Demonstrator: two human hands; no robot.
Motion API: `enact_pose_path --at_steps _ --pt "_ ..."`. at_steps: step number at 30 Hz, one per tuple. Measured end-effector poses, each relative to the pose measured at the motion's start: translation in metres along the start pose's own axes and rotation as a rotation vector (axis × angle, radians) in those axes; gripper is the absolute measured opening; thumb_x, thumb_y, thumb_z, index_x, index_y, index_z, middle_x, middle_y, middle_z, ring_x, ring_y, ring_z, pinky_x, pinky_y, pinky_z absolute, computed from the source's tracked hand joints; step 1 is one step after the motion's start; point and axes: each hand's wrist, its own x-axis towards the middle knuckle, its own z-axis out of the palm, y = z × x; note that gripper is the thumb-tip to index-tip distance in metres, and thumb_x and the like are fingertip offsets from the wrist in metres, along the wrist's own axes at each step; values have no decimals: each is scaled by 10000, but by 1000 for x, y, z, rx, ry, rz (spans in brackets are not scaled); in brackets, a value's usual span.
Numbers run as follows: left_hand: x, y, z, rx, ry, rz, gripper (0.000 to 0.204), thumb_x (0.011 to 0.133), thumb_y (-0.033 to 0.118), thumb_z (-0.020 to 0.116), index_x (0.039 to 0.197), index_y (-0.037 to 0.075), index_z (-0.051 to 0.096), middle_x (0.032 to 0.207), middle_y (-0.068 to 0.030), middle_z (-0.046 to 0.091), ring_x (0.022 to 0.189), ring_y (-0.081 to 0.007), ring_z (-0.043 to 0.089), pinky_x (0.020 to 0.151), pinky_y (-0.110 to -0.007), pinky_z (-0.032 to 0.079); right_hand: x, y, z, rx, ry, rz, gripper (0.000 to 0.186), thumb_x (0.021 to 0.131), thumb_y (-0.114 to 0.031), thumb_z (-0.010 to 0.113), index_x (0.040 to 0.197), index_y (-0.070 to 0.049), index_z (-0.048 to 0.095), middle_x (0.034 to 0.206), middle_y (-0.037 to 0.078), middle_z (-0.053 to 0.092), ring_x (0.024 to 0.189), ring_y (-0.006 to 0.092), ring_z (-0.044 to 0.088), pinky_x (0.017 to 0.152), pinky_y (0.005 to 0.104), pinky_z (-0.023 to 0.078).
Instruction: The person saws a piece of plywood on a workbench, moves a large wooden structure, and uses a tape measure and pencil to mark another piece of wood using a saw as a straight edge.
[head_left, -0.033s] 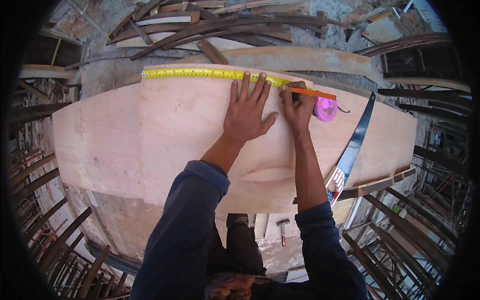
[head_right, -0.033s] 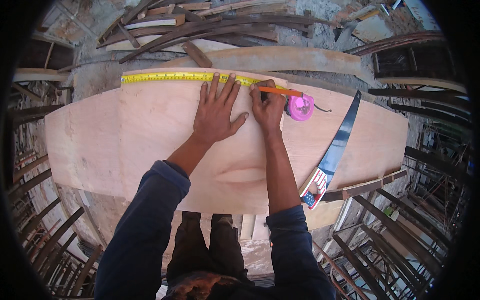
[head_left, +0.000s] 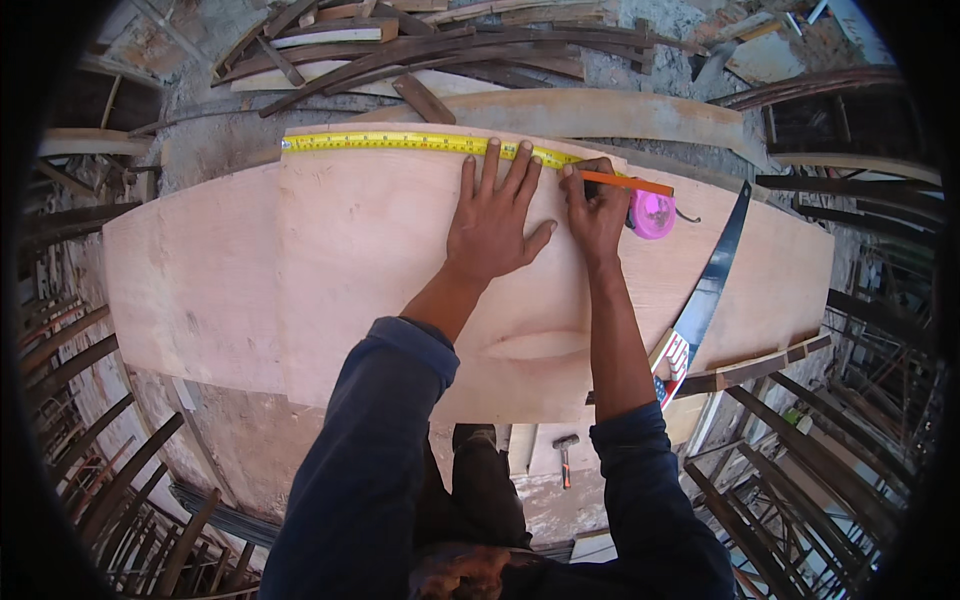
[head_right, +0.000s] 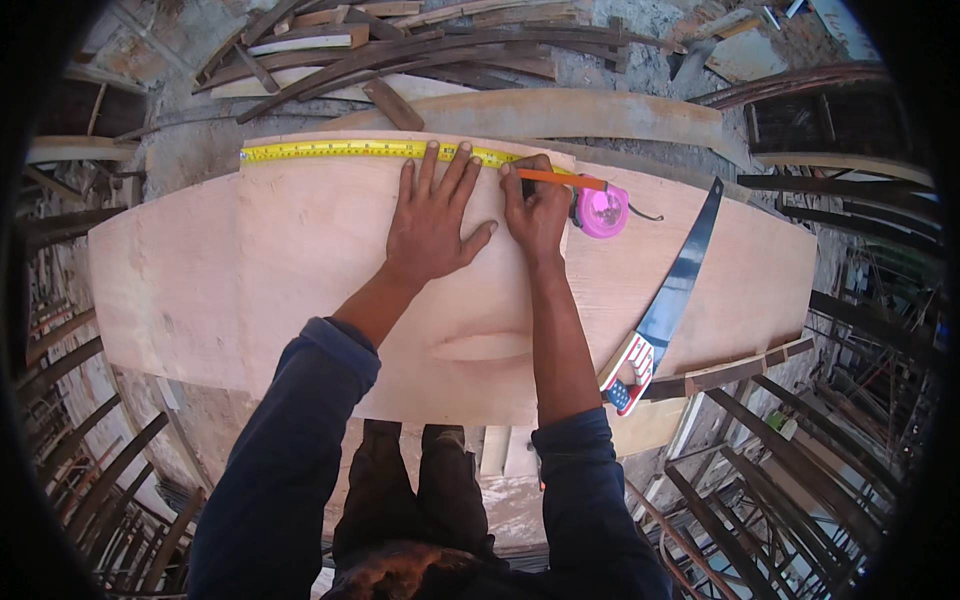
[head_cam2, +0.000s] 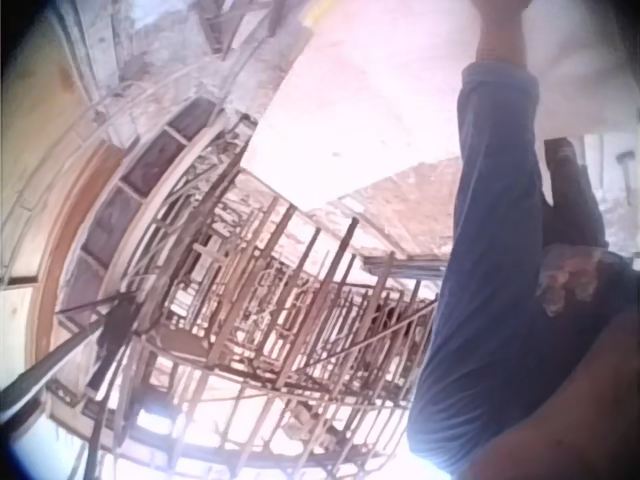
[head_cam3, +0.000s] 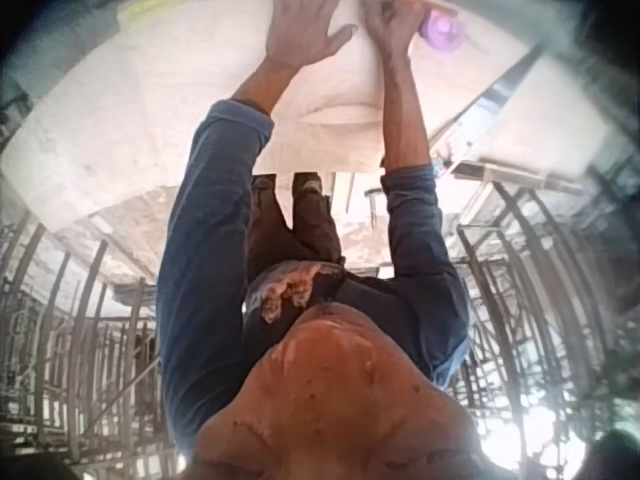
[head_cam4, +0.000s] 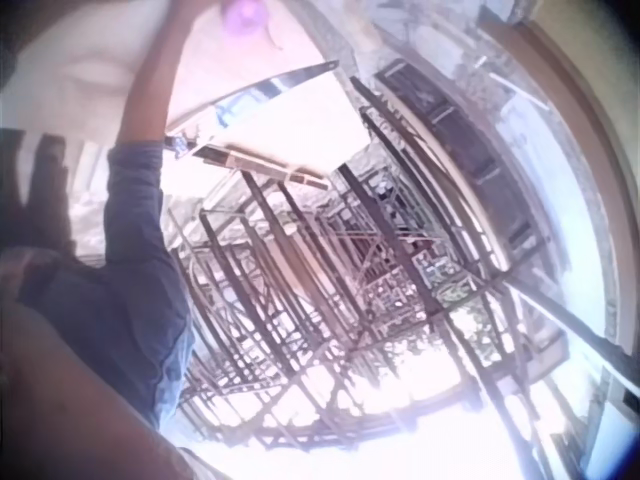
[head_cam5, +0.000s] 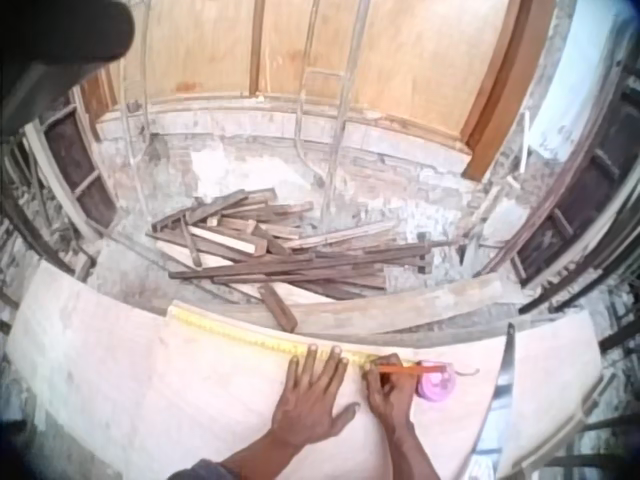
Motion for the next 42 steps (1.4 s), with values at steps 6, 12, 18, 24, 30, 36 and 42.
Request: enact_pose_path --at_steps 6,12,18,24,30,36,42 --pt "1 0 -1 0 -56 -16 753 841 498 562 1426 54 395 1542 -112 271 1411 -388 210 1113 -549 200 -2 3 2 4 -18 46 144 867 -119 661 782 -25 594 607 62 619 510 99 544 492 252 412" --pt "4 1 -3 2 -80 -9 750 854 500 543 1437 58 378 1547 -113 256 1418 -393 192 1118 -559 188 -3 6 -1 -53 -52 19 141 872 -129 655 815 -23 581 610 74 619 508 115 552 493 259 426" --pt "2 -1 0 8 -28 -3 762 847 501 555 1440 60 371 1545 -111 258 1420 -396 186 1124 -559 173 3 0 1 18 -59 70 140 879 -136 648 808 -29 592 609 66 623 534 122 589 519 269 452" --pt "2 0 -1 8 -72 -13 777 844 503 558 1448 60 355 1547 -106 255 1425 -390 176 1129 -554 159 5 -3 2 29 -22 53 151 882 -137 645 802 -21 594 605 65 623 516 127 573 513 271 444" --pt "6 5 -5 9 -73 -12 771 849 506 555 1442 53 364 1548 -114 252 1423 -397 175 1125 -557 163 1 2 -5 44 -59 112 158 877 -137 639 802 -9 585 596 44 587 501 103 506 482 269 408" --pt "6 5 -5 -7 -105 -26 781 842 496 576 1440 41 363 1555 -113 239 1431 -394 154 1129 -560 157 -15 -35 -43 377 224 14 148 884 -23 545 992 27 634 953 118 600 735 163 579 706 271 456" --pt "8 9 -7 0 -78 -32 776 830 475 605 1425 31 378 1548 -108 256 1432 -375 169 1136 -550 164 0 -15 -116 -646 -47 -8 608 640 -401 811 1176 -164 652 1158 149 577 960 341 614 718 435 553"
